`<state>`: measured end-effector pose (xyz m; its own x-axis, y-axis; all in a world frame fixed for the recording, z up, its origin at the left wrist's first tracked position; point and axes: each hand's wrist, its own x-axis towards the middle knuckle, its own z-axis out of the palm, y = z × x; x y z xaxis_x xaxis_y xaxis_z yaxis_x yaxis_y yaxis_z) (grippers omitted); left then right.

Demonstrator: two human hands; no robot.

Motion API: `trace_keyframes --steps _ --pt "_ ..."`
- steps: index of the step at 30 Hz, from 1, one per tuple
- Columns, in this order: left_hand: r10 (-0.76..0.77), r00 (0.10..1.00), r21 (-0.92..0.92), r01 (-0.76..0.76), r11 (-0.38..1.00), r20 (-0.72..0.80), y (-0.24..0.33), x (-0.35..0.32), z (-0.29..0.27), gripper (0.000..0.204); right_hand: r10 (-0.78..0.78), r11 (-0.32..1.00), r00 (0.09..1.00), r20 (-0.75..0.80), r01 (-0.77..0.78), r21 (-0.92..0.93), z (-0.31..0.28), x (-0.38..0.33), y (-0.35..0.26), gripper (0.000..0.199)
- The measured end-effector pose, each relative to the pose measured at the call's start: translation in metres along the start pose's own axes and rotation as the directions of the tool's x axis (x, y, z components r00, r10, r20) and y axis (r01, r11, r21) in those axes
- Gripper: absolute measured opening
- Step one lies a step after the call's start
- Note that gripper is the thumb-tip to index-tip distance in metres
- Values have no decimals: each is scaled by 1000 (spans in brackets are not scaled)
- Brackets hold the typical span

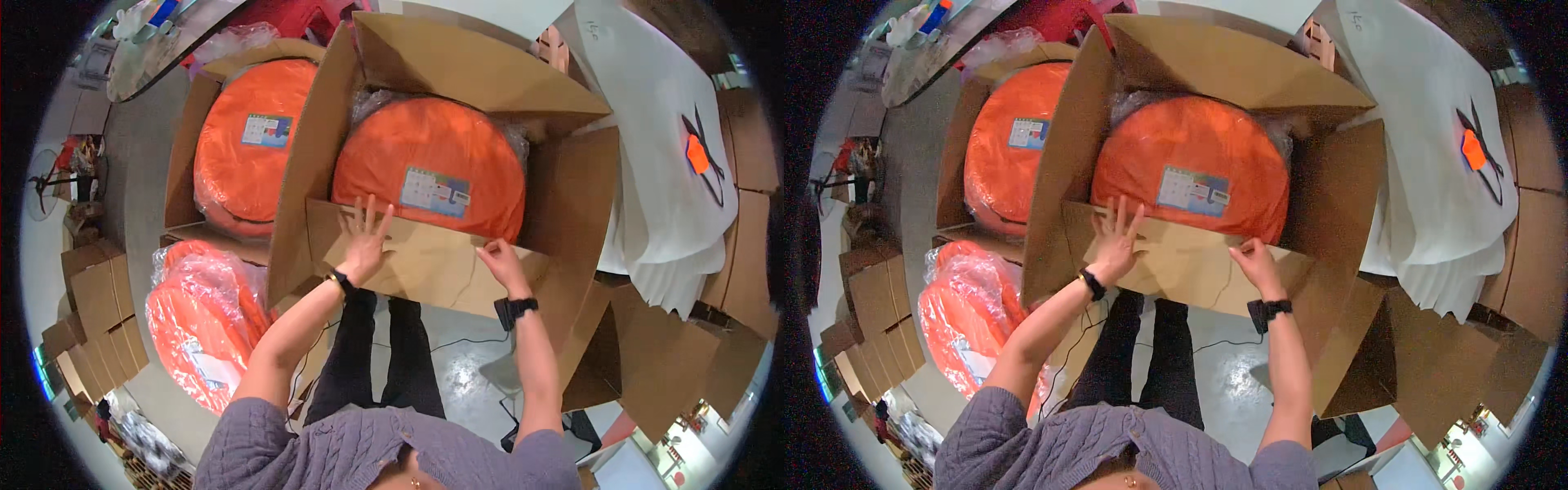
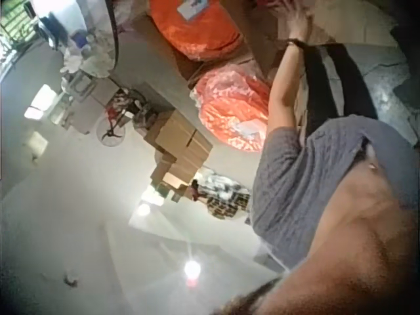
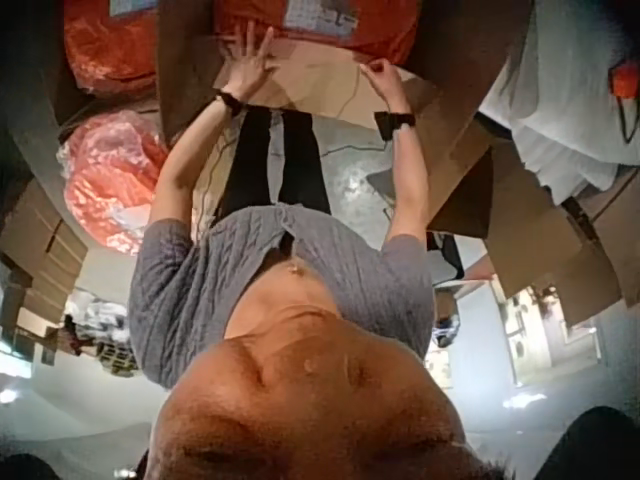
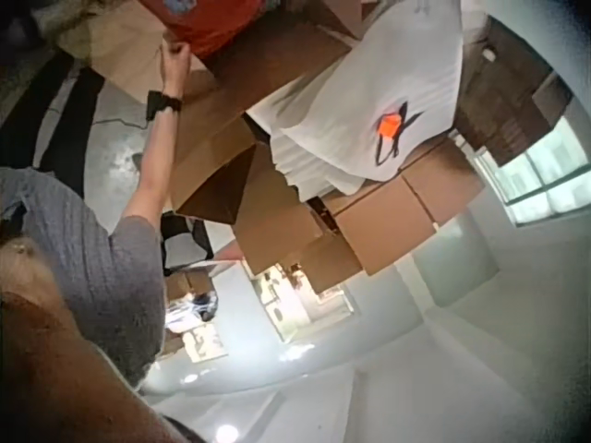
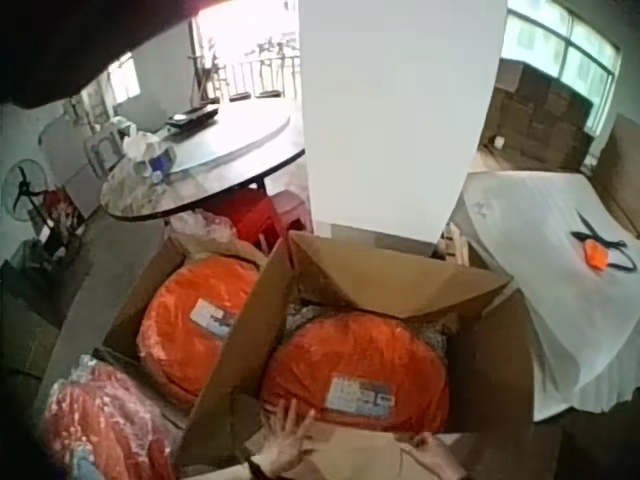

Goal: Packing orange items into a cardboard box, sealing it with tape, and moving it with a hand truck.

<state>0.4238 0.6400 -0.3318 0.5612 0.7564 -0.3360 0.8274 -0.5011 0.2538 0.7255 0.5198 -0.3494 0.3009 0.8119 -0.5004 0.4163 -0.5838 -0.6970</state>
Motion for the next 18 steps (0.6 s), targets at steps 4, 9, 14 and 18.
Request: trace_keyframes --steps 4,9,14,18 --pt "-39 996 -9 39 999 -76 -16 38 47 115 -34 949 999 4 34 -314 29 29 13 50" --pt "-79 963 74 61 995 258 -27 80 63 126 -271 837 961 -61 203 -509 60 12 28 55" --pt "-124 897 11 132 991 424 -32 115 81 131 -182 880 982 -41 144 -452 63 40 53 54" --pt "-152 886 39 151 988 438 -25 115 92 128 -60 820 998 -13 42 -570 64 63 53 56"
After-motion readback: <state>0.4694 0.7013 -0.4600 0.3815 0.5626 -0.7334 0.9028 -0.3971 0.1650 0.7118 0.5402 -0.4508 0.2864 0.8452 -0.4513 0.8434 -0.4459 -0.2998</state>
